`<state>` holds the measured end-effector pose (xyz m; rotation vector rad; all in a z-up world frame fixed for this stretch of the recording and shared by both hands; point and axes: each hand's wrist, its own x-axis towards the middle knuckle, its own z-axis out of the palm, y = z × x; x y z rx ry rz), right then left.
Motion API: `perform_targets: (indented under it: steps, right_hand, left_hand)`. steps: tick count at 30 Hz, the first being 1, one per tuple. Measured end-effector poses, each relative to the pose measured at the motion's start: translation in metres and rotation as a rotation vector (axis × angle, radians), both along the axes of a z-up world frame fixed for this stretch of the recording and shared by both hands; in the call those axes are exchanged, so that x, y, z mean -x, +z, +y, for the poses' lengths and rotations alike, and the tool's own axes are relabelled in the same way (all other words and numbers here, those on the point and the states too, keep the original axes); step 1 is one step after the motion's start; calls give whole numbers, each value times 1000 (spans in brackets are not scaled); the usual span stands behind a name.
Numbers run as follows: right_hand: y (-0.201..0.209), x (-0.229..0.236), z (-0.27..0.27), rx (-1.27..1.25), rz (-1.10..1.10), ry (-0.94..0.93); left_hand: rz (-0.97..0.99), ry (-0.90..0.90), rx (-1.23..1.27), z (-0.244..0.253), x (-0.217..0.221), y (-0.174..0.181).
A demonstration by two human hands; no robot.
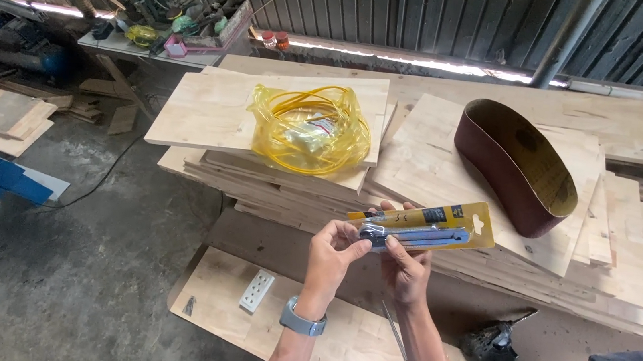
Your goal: The person unpacks a utility knife from its packaging and removes a yellow extension cord from a plastic bag. They then handle a small black box containing screws and a white electrical outlet cover, placing them on the workbench.
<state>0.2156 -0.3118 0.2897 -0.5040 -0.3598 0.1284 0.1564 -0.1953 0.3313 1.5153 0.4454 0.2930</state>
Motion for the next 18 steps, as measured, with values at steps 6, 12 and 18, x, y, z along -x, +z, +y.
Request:
perform_targets:
  steps: [6, 12, 18]
  right_hand:
    - [-4, -11, -12, -54, -74, 116]
    - [-30, -60, -37, -319, -181, 418]
    - [-9, -54, -38, -96, 44, 234]
  left_hand:
    - [28, 12, -1, 0, -15, -34]
    - [-23, 14, 28, -12, -19, -46]
    - [-14, -31, 15, -37, -5, 2]
